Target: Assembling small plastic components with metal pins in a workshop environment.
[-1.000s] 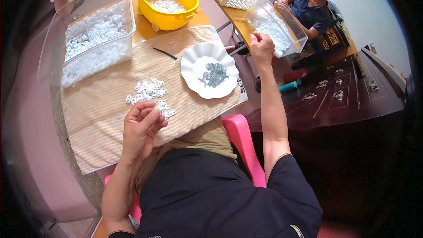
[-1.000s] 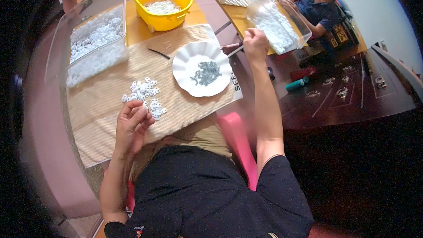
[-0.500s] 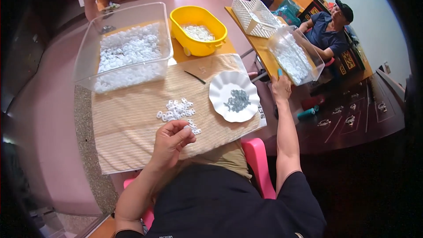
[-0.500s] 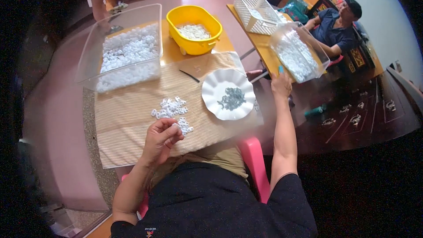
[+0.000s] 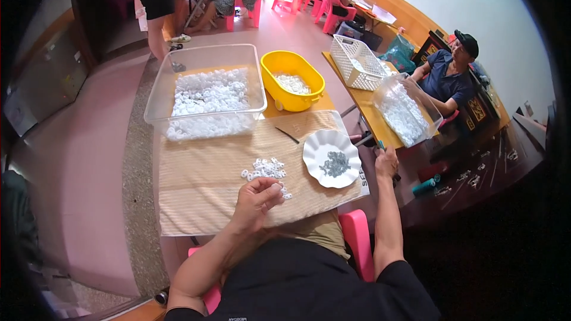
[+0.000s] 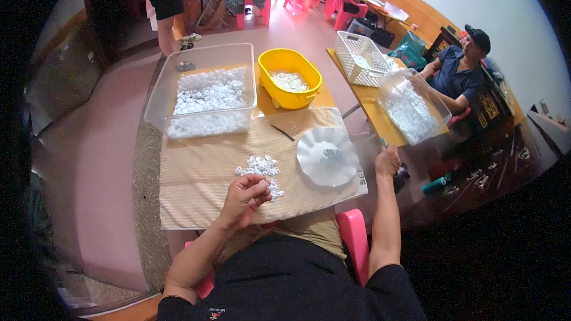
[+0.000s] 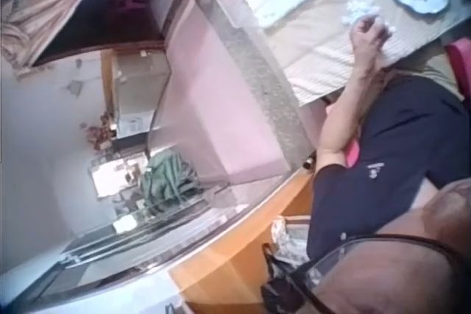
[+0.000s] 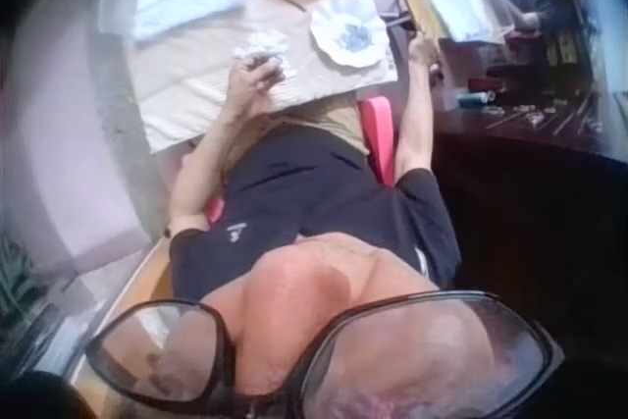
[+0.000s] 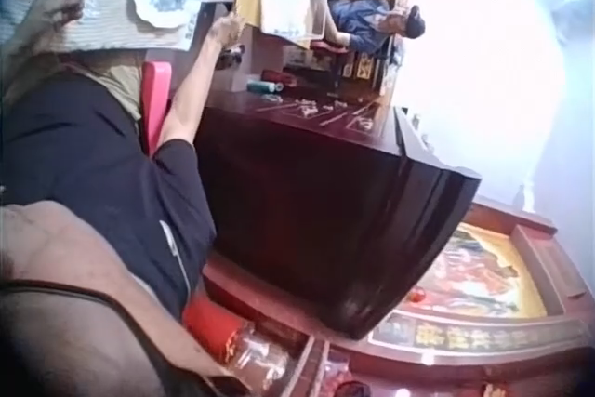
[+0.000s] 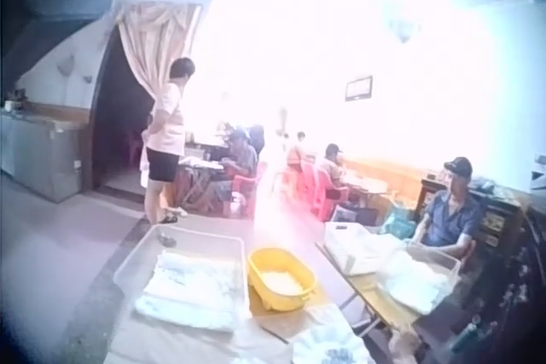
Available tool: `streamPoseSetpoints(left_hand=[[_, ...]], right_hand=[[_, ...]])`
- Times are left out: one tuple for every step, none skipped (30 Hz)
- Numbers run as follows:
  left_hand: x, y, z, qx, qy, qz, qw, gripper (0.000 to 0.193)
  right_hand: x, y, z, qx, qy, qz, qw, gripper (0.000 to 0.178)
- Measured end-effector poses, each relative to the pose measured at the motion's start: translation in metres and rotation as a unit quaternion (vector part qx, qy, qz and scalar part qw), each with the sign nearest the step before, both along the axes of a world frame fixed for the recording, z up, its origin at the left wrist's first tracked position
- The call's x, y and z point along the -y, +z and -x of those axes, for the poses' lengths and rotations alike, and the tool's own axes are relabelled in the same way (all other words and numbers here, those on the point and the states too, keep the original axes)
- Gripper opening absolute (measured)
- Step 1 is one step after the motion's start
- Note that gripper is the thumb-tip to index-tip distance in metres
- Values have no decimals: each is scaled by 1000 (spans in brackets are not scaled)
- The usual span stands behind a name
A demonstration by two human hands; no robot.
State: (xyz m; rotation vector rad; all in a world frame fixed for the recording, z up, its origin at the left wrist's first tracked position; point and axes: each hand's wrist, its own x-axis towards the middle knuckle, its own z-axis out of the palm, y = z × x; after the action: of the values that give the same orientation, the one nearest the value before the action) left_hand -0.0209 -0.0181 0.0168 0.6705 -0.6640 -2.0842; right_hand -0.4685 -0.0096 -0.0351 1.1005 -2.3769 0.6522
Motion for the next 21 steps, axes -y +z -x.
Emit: streamPoseSetpoints(left_hand=[[0, 1, 0, -4, -2, -7, 1000, 12], [-1, 1, -2, -3, 3, -1, 1000, 13], [-1, 1, -1, -3, 2, 4, 1000, 13], [-1, 0, 1, 0, 2, 6, 1000, 14], [-1, -1, 3, 3, 1, 6, 1000, 14], [-1, -2, 3, 5, 3, 8, 1000, 14], [-1, -4, 3, 10, 7, 18, 1000, 15], [-2, -5, 4, 14, 8, 27, 1000, 16], [-3, -4, 5, 15, 6, 28, 999, 16], [-5, -2, 5, 16, 15, 33, 999, 16], [-6, -1, 6, 16, 22, 38, 999, 16], [-7, -1, 8, 17, 21, 40, 999, 16], [-8, -3, 8, 13, 35, 52, 998, 16], [-8, -2, 12, 8, 42, 65, 997, 16], [-9, -1, 10, 10, 48, 65, 997, 16], [-11, 1, 9, 7, 78, 63, 995, 15], [-12, 3, 9, 2, 104, 62, 993, 15], [-12, 3, 10, 1, 105, 63, 992, 15], [-11, 2, 11, 3, 122, 85, 989, 14], [-12, 1, 12, 5, 138, 105, 985, 14], [-12, 2, 12, 5, 139, 104, 985, 14]], right_hand=[[-1, 1, -1, 46, -4, 39, 998, 15], [0, 15, -19, 98, -18, 50, 994, 16], [-3, 20, -22, 99, -18, 55, 993, 16], [-5, 23, -23, 119, 30, 117, 986, 19], [-9, 28, -25, 137, 76, 178, 971, 22], [-9, 39, -36, 176, 108, 185, 961, 26], [-9, 47, -50, 178, 110, 187, 960, 26], [-11, 55, -66, 216, 184, 202, 937, 23], [-13, 61, -82, 253, 257, 216, 907, 21], [-16, 67, -100, 255, 308, 180, 899, 20], [-20, 70, -118, 254, 356, 144, 888, 19], [-22, 64, -139, 286, 402, 153, 856, 17], [-28, 63, -160, 293, 459, 125, 829, 16], [-33, 42, -168, 290, 482, 77, 823, 15], [-40, 53, -196, 335, 530, 60, 777, 15], [-44, 67, -222, 322, 531, 3, 784, 15], [-48, 72, -240, 358, 543, 0, 760, 14], [-51, 71, -249, 382, 552, -16, 741, 13], [-54, 69, -256, 402, 542, -25, 737, 13], [-57, 68, -260, 423, 531, -36, 733, 13], [-58, 68, -262, 418, 535, -54, 732, 12]])
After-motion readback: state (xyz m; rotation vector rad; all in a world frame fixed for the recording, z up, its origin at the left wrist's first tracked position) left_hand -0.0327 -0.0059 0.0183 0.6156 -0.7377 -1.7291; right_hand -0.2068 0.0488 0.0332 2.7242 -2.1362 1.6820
